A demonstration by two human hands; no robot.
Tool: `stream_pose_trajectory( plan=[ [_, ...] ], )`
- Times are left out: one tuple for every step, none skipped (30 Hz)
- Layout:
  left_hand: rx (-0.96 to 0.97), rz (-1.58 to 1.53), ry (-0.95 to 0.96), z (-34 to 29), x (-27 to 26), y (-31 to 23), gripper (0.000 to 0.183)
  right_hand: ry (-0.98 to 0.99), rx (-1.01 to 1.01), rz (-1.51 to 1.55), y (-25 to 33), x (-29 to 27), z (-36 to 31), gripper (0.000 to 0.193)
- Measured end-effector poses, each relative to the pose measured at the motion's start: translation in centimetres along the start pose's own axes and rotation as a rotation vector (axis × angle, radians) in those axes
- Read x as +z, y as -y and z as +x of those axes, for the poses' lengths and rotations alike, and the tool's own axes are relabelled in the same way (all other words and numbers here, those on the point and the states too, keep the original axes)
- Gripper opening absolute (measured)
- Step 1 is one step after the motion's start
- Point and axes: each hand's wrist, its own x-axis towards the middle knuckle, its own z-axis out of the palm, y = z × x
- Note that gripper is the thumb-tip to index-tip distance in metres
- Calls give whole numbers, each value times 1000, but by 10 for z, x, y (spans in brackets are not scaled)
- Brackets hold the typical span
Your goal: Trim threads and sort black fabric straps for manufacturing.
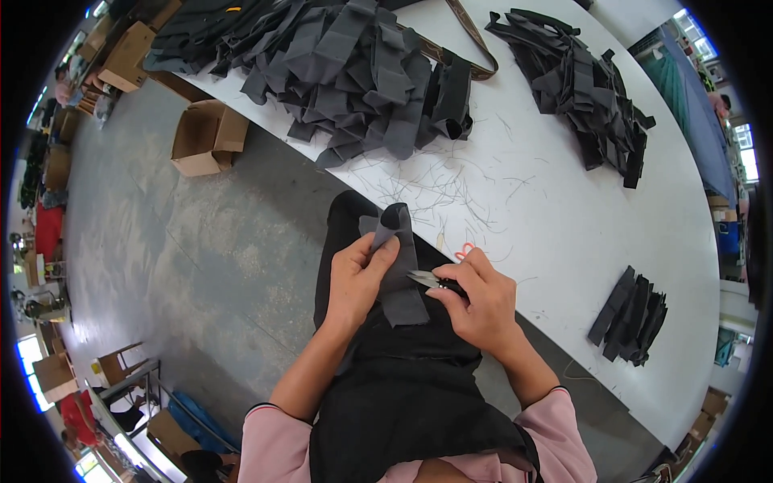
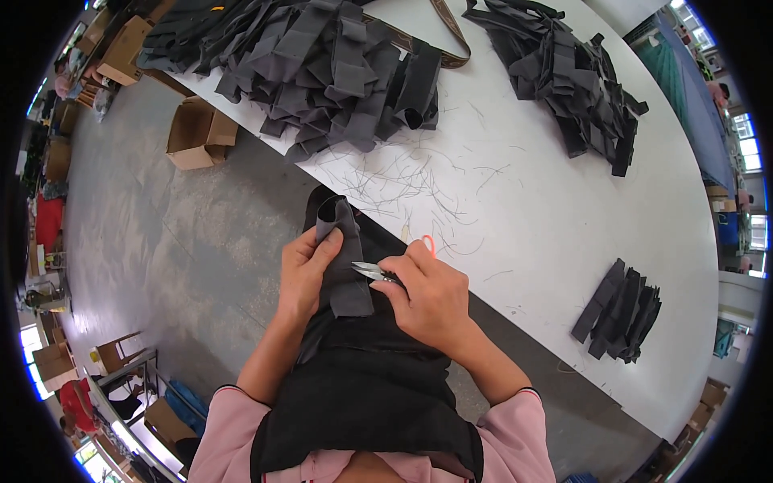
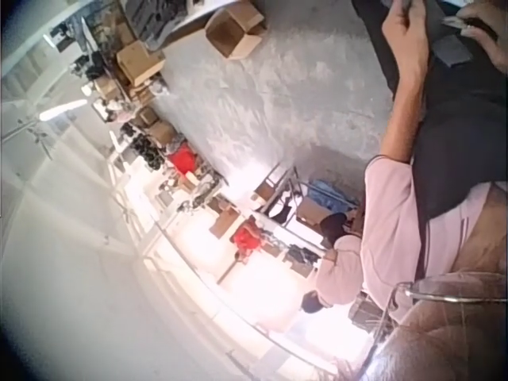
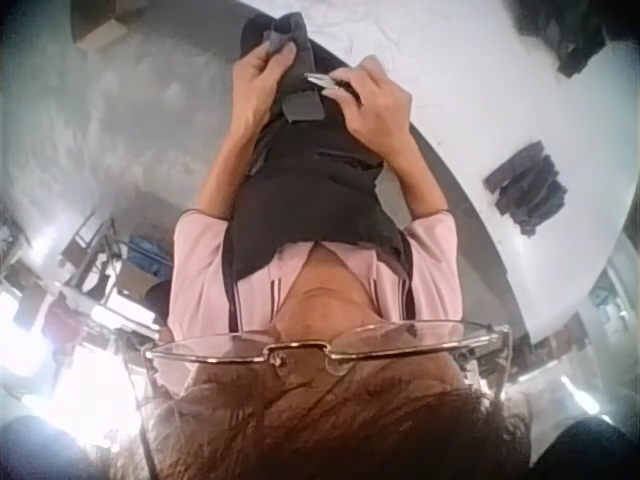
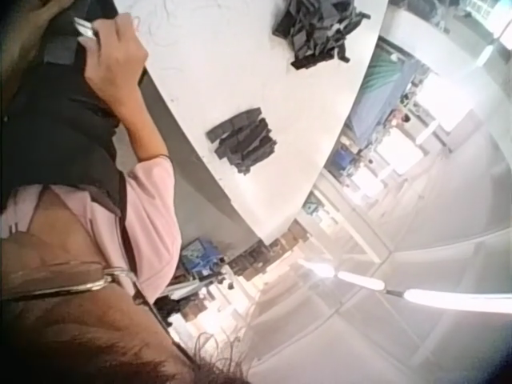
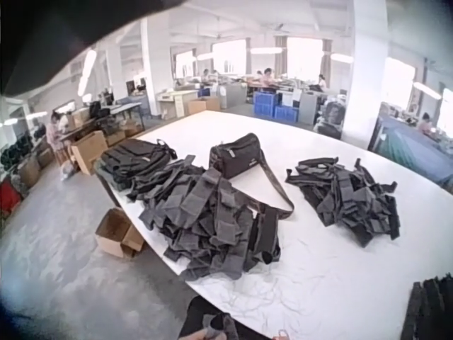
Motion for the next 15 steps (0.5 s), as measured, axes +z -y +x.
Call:
stream_pose_trajectory(
  plan=[
    [-1, -45, -3, 0, 0, 0, 25, -23, -54, -23, 1, -1, 1, 22],
    [-1, -45, -2, 0, 0, -1, 25, -24, -53, -23, 0, 0, -1, 22],
    [-42, -88, 12, 1, 0, -4, 25, 39, 44, 109, -2, 0, -4, 25],
    [-83, -131, 27, 2, 1, -4, 26, 102, 142, 241, -3, 1, -6, 28],
    [-83, -130, 31, 3, 1, -4, 26, 98, 143, 239, -2, -1, -6, 28],
    [-144, -185, 54, 3, 1, -4, 27, 65, 186, 299, 4, -4, -3, 30],
    [-201, -237, 88, 4, 2, -6, 28, 21, 226, 354, 8, -7, -1, 33],
    [-194, -231, 108, 4, 3, -8, 28, 97, 183, 327, 10, -8, 1, 36],
    [-238, -212, 120, 3, 2, -8, 28, 204, 103, 250, 10, -5, 2, 37],
    [-281, -190, 141, 5, 2, -7, 27, 304, 28, 166, 6, 0, 3, 38],
    [-303, -158, 184, 7, -1, -5, 25, 411, 14, 166, 5, 1, 6, 40],
    [-294, -149, 216, 8, 0, -6, 25, 383, 21, 147, 3, -2, 6, 40],
    [-327, -158, 267, 6, 1, -8, 25, 451, -7, 221, 3, -4, 4, 37],
    [-360, -166, 317, 6, 1, -10, 25, 519, -37, 294, 2, -5, 3, 34],
    [-387, -102, 400, 8, 1, -12, 25, 507, -80, 372, -5, -8, 0, 25]
  ],
)
